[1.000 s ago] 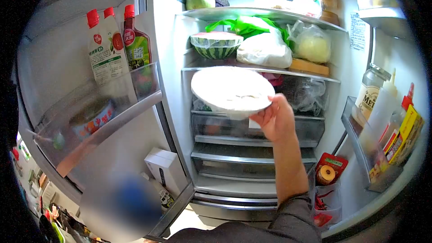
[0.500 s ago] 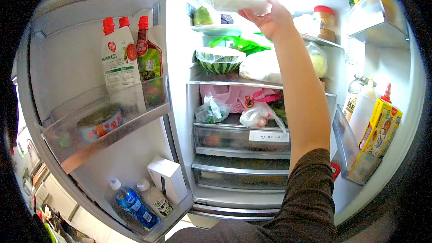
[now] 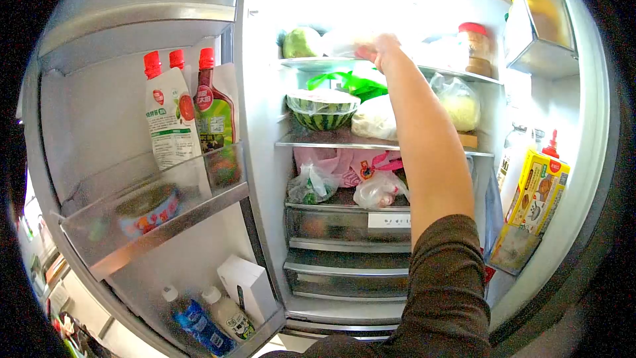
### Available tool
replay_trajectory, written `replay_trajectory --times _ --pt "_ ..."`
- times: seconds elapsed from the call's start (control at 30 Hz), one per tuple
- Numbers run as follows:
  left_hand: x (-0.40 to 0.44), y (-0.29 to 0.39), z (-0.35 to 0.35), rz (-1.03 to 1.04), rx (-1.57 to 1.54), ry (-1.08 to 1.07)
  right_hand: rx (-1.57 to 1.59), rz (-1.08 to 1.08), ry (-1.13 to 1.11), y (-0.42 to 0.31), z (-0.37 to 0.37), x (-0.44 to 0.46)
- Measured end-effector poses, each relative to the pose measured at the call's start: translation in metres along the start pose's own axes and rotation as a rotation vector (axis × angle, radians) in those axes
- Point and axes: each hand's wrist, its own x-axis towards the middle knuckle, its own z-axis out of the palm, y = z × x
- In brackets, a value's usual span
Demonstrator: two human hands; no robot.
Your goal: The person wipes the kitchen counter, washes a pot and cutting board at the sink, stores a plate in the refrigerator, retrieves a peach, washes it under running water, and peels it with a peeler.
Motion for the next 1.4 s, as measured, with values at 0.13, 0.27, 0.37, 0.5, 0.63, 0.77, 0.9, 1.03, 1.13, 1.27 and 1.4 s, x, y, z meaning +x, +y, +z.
replay_trajectory --times 0.13,0.27,0.37,0.5,0.63,0.77,0.9,1.03,1.13,1.27,1.4 --pt "0.0 0.003 0.006 -0.001 0.009 0.014 -0.396 -0.111 -0.016 0.005 -0.004 -0.008" --pt "0.0 0.004 0.009 -0.003 0.017 0.019 -0.743 -0.303 0.123 0.029 -0.019 0.053" --pt "0.0 0.006 0.011 -0.01 0.025 0.024 -0.959 -0.548 0.376 0.062 -0.044 0.146" --pt "-0.005 0.002 0.015 -0.006 0.019 0.025 -1.393 -0.345 0.231 0.023 -0.02 0.049" --pt "-0.005 0.003 0.012 -0.011 0.019 0.029 -1.412 -0.692 0.217 0.034 0.004 -0.009" --pt "-0.005 0.009 0.013 -0.018 0.036 0.033 -1.687 -0.611 -0.115 0.041 0.009 -0.009" --pt "-0.007 0.01 0.009 -0.031 0.041 0.029 -1.762 -0.635 -0.06 0.051 0.008 -0.014" --pt "-0.009 0.013 -0.004 -0.039 0.053 0.026 -1.579 -0.86 0.085 0.057 0.008 -0.047" --pt "-0.011 0.006 -0.026 -0.055 0.057 0.026 -1.34 -1.035 0.06 0.065 -0.009 -0.098" --pt "-0.024 -0.012 -0.067 -0.077 0.068 0.036 -1.046 -1.0 -0.022 0.057 -0.054 -0.23" --pt "-0.042 -0.04 -0.096 -0.114 0.079 0.031 -0.945 -0.986 0.076 0.046 -0.107 -0.342"
